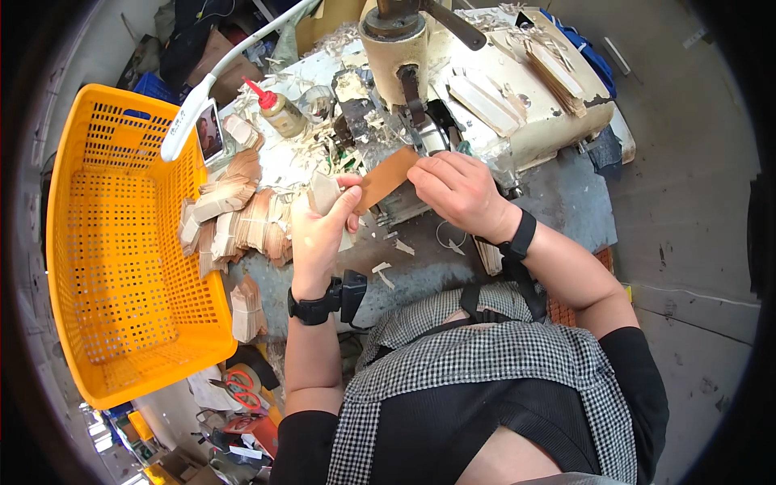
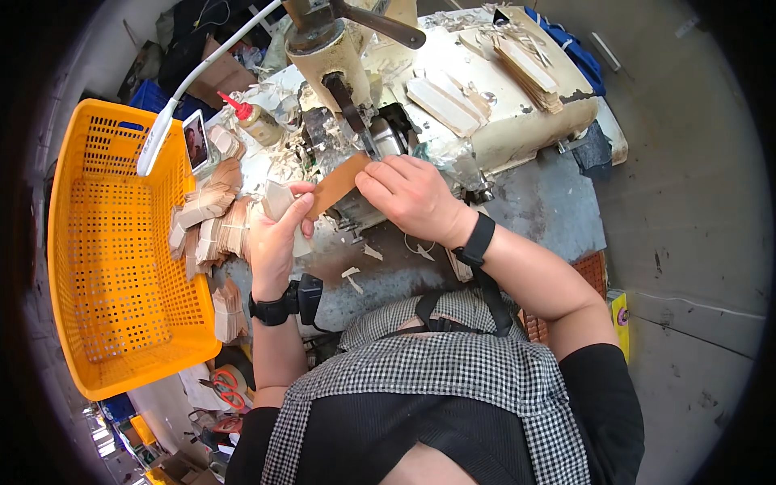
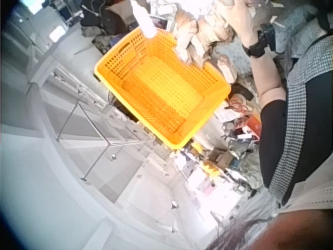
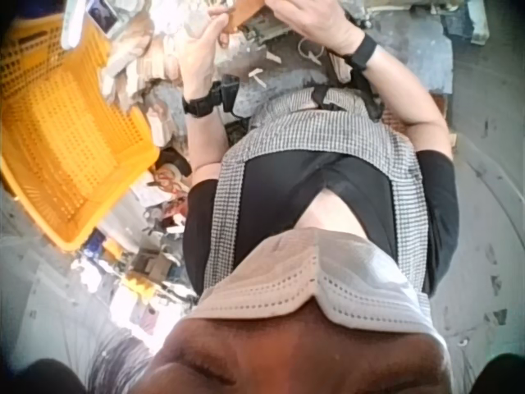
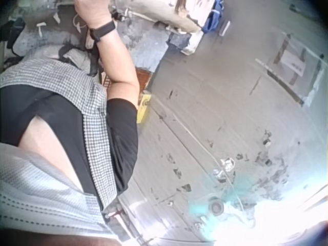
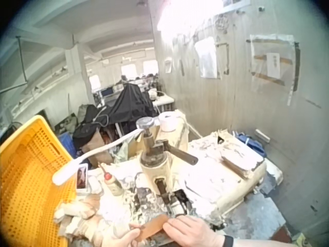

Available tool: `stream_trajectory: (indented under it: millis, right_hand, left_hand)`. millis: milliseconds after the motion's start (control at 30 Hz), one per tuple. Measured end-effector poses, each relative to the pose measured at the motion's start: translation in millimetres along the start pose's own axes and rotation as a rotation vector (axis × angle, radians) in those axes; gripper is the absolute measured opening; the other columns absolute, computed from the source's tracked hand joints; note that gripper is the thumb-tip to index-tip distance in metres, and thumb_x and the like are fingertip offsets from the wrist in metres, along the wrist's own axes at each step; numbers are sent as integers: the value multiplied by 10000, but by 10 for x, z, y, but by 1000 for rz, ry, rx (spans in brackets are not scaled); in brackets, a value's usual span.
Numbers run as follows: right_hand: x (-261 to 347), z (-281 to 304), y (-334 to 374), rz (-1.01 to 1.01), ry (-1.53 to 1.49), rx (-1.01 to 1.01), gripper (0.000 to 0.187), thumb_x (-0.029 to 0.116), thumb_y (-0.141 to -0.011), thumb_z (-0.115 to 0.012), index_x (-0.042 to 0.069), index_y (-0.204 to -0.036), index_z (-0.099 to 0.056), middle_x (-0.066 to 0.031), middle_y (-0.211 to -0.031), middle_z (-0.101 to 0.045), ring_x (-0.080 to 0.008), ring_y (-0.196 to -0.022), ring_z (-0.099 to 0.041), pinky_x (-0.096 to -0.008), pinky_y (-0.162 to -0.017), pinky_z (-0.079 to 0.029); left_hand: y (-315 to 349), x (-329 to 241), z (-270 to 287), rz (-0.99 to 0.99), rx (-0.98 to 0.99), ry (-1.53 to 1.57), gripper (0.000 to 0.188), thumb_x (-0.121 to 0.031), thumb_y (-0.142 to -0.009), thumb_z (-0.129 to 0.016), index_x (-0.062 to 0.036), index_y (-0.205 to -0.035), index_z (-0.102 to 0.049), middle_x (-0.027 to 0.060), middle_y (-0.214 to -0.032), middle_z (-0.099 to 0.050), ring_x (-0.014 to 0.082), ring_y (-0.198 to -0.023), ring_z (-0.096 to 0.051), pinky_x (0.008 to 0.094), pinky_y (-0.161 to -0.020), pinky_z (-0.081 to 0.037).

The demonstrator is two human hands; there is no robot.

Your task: Sorting and preparing shoe components at a workbench.

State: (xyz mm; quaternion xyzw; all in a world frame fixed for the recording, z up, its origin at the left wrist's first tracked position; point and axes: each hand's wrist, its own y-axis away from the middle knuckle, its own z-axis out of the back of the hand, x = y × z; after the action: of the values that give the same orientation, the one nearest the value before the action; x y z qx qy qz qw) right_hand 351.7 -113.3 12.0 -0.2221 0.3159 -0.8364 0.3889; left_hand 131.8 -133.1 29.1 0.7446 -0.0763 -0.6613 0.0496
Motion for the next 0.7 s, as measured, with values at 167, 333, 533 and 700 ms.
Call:
stream_trajectory:
  millis: [167,333,533,700]
  right_hand:
    - [-107,81,18,19,46,15,259,67,-667,-636,36,-917,-573,-61,-895,-590,-215,-787,-583,-311,-671,-489]
    - [-332,278,19,15,92,-14,246,10,-664,-645,28,-896,-567,-76,-886,-605,-242,-766,-576,-341,-667,-493]
    - [-551,681,30,-516,-289,9,82,36,-770,-612,16,-848,-600,-30,-739,-601,-137,-675,-565,-266,-628,-465]
    - [-957,783,189,-956,-453,27,107,87,-799,-620,-3,-858,-623,-15,-717,-617,-69,-645,-536,-219,-600,-444]
  left_hand:
    - [-52,-140,-179,-51,28,-120,85,-48,-844,-609,-10,-912,-642,-27,-677,-572,35,-541,-505,186,-478,-392]
    - [-148,-67,-490,-69,68,-147,98,-60,-859,-605,-14,-936,-642,6,-678,-599,35,-529,-507,181,-475,-398]
    - [-156,-66,-503,-12,176,29,172,-122,-921,-555,4,-1035,-580,31,-694,-601,64,-537,-545,201,-491,-431]
    - [-63,-79,-430,131,228,352,316,-240,-976,-445,26,-1126,-524,89,-802,-619,127,-650,-584,277,-595,-489]
